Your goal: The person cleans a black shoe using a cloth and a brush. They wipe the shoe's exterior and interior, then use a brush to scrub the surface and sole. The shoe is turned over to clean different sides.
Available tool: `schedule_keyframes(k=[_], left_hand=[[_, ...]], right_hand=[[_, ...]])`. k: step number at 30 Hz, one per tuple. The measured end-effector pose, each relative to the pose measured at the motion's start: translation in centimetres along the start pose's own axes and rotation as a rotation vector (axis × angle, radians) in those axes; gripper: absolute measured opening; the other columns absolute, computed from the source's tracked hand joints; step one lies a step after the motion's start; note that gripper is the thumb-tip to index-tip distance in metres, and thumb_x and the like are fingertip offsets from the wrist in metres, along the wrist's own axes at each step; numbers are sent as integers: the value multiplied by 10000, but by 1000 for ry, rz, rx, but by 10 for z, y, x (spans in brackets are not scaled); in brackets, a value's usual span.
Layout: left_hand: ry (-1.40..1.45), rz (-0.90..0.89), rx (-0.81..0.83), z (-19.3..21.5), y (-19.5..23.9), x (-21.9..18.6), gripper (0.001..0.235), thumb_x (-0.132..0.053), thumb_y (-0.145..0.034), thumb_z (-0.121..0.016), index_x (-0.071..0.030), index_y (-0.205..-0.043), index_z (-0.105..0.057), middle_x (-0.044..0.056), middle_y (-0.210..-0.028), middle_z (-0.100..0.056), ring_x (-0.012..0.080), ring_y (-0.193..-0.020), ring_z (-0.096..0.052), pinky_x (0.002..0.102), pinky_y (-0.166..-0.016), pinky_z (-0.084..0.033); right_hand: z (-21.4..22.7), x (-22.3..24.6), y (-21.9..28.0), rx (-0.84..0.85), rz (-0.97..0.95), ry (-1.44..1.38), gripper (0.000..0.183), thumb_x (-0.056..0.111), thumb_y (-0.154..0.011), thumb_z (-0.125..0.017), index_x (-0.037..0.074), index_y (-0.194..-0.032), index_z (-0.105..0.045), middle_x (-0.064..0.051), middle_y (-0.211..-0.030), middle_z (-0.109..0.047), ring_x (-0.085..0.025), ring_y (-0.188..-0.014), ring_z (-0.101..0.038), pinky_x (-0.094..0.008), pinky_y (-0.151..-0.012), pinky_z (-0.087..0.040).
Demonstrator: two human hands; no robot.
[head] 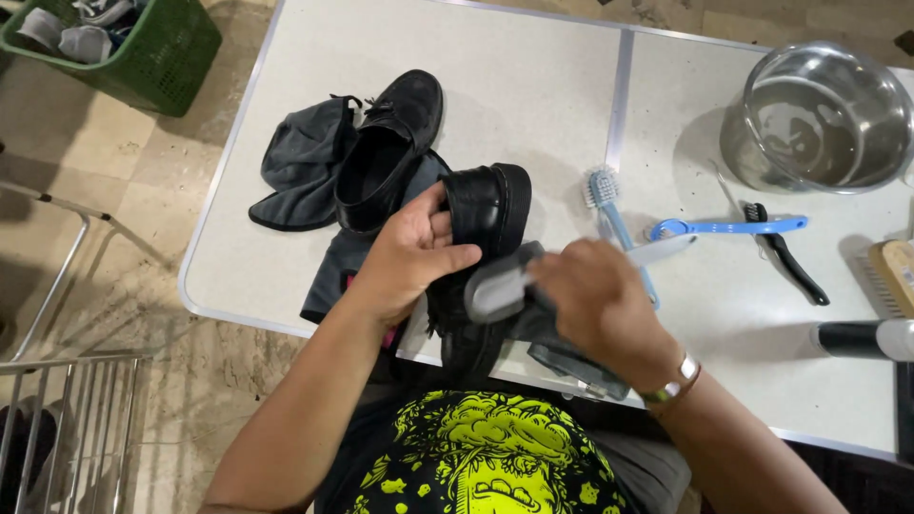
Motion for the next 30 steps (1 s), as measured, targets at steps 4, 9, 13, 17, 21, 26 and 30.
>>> schedule_keyframes(k=[4,9,13,17,21,26,30], left_hand=[[-325,26,-30,19,-12,18,820,40,-786,-802,8,-1511,-420,144,-1093,-749,203,-941,-747,339,-816,-653],[-498,43,-24,28,-19,36,831,-83,-823,-818,-7,-1543,-411,121,-986,-772,128,-785,-730,263,-668,-653],[-713,41,11,39,-24,54,752,-164,-830,-823,-76,-1505,-504,68,-813,-737,106,-693,-679,239,-601,-575],[-755,-55,163,39,-11,47,803,-124,-866,-773,-149,-1587,-420,55,-798,-708,109,-780,-630,298,-699,-548],[-615,-40,236,45,-4,58,809,-82,-892,-747,-128,-1607,-370,50,-732,-708,90,-707,-625,212,-645,-510],[-476,-37,188,48,-8,70,786,-51,-888,-754,-87,-1588,-399,24,-643,-676,55,-588,-610,174,-518,-470],[-359,28,100,59,-12,87,752,2,-878,-734,-97,-1566,-443,23,-608,-646,51,-505,-563,167,-444,-412]], right_hand=[[-10,3,6,57,-25,-63,331,99,-1007,-452,141,-847,-739,-8,-771,-636,-273,-700,-605,-375,-558,-450],[-13,7,7,44,-25,-113,369,92,-1024,-432,142,-836,-746,-12,-778,-661,-293,-710,-621,-387,-526,-443],[-12,10,8,26,-21,-150,355,77,-1048,-444,93,-831,-725,-77,-803,-674,-351,-720,-623,-419,-522,-455],[-17,-4,17,18,-87,-195,327,21,-1011,-485,90,-804,-728,-57,-762,-673,-331,-678,-617,-392,-518,-427],[-28,-13,36,43,-118,-196,317,57,-1030,-481,103,-860,-744,-48,-789,-688,-323,-707,-630,-391,-534,-426],[-19,-24,23,13,-288,-285,45,46,-928,-718,69,-897,-741,-62,-799,-719,-352,-710,-659,-409,-587,-505],[-14,-36,40,45,-349,-237,29,52,-947,-728,72,-968,-727,-64,-913,-731,-330,-786,-683,-413,-663,-542]])
Point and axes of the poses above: each hand's wrist, its own y-axis away from the middle knuckle, its own z-axis out of the back of the hand, x = y × z, the point moved 10 cm from there along -y, towards the middle knuckle
